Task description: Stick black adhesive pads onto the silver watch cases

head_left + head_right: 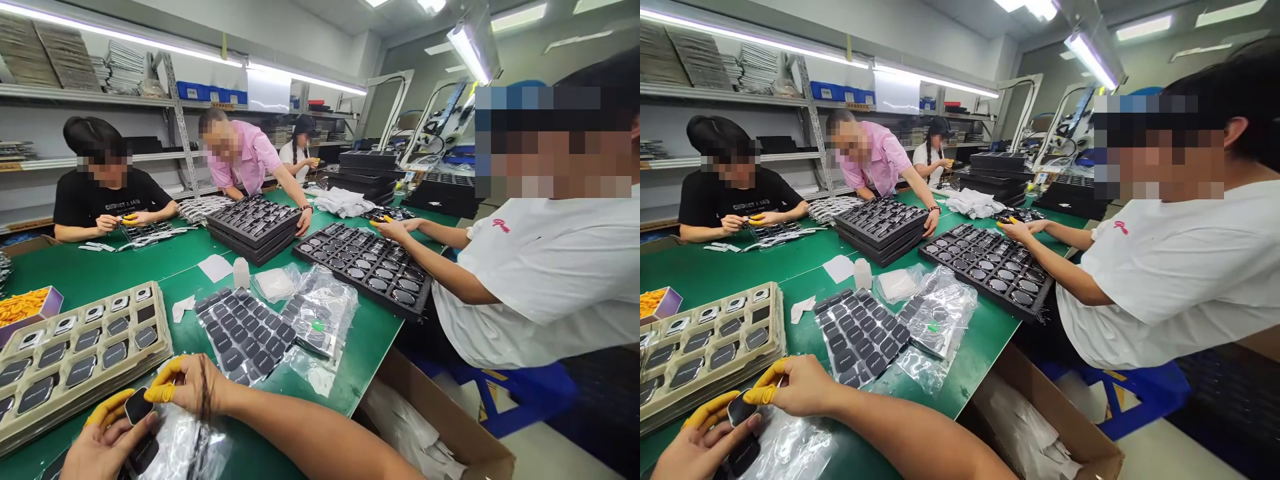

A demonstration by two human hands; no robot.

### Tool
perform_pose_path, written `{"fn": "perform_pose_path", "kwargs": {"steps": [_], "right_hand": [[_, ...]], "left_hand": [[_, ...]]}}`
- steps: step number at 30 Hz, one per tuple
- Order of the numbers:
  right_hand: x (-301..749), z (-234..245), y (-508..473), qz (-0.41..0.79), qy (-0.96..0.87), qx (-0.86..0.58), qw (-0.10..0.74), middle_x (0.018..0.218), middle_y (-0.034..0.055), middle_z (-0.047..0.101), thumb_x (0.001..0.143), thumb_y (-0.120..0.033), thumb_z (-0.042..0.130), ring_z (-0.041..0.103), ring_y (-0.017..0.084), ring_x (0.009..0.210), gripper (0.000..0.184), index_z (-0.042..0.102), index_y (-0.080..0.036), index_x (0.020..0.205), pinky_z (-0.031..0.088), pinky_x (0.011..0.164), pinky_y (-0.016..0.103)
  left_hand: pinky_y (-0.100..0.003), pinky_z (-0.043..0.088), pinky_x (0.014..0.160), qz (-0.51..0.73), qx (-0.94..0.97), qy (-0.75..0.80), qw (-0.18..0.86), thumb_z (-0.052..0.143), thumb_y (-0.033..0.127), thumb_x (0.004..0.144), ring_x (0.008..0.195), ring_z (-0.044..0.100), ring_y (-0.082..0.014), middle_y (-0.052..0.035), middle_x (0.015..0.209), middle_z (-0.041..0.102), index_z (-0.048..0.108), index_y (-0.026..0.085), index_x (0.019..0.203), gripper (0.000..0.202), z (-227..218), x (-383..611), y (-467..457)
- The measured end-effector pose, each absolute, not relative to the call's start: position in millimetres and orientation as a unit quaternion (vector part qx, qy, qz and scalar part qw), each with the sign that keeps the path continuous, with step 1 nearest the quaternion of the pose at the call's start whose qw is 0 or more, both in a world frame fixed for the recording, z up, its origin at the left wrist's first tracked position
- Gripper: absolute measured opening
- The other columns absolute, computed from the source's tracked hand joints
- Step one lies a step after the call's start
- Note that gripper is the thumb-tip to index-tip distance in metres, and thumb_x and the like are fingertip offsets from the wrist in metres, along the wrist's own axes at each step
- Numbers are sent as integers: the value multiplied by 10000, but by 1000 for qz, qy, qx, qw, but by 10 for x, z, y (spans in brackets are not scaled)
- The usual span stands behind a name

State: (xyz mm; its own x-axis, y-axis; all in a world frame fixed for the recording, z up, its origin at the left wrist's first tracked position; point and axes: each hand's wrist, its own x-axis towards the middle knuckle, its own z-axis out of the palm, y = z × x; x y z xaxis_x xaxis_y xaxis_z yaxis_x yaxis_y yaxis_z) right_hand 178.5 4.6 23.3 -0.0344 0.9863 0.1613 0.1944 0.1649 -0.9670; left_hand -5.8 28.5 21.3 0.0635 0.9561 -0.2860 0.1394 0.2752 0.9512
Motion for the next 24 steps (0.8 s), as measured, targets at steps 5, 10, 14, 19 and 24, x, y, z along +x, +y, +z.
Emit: {"fn": "perform_pose_path", "kwargs": {"steps": [5,10,14,19,24], "right_hand": [[1808,130,77,299,-632,-555,450,837,-2,704,764,-539,789,639,187,884,428,763,-273,1098,496,820,260],[1727,64,14,290,-660,-542,431,836,-25,739,834,-544,732,659,167,850,299,790,-330,1034,490,809,248],[1732,132,-53,337,-610,-553,458,823,-51,761,837,-567,721,681,148,834,254,811,-347,927,491,768,221],[1741,113,-37,324,-612,-528,491,883,-31,772,843,-576,711,678,169,941,282,811,-315,886,486,843,244],[1747,110,30,348,-599,-500,520,815,-13,720,801,-589,742,601,144,757,330,794,-264,825,474,754,258]], "left_hand": [[-289,656,734,364,501,560,551,973,403,327,888,767,-297,-39,869,781,607,211,1100,877,51,-115,301],[-381,671,730,314,546,556,542,956,490,337,871,766,-364,-57,769,770,659,198,946,738,160,-38,188],[-377,670,741,336,552,551,528,953,501,310,856,769,-345,-64,773,770,656,196,935,755,278,31,126],[-346,666,706,314,581,551,510,933,545,341,823,768,-342,-60,704,746,680,184,798,635,275,15,112],[-329,663,737,359,507,564,544,962,428,305,864,770,-328,-76,801,781,680,171,938,739,255,38,130]]}}
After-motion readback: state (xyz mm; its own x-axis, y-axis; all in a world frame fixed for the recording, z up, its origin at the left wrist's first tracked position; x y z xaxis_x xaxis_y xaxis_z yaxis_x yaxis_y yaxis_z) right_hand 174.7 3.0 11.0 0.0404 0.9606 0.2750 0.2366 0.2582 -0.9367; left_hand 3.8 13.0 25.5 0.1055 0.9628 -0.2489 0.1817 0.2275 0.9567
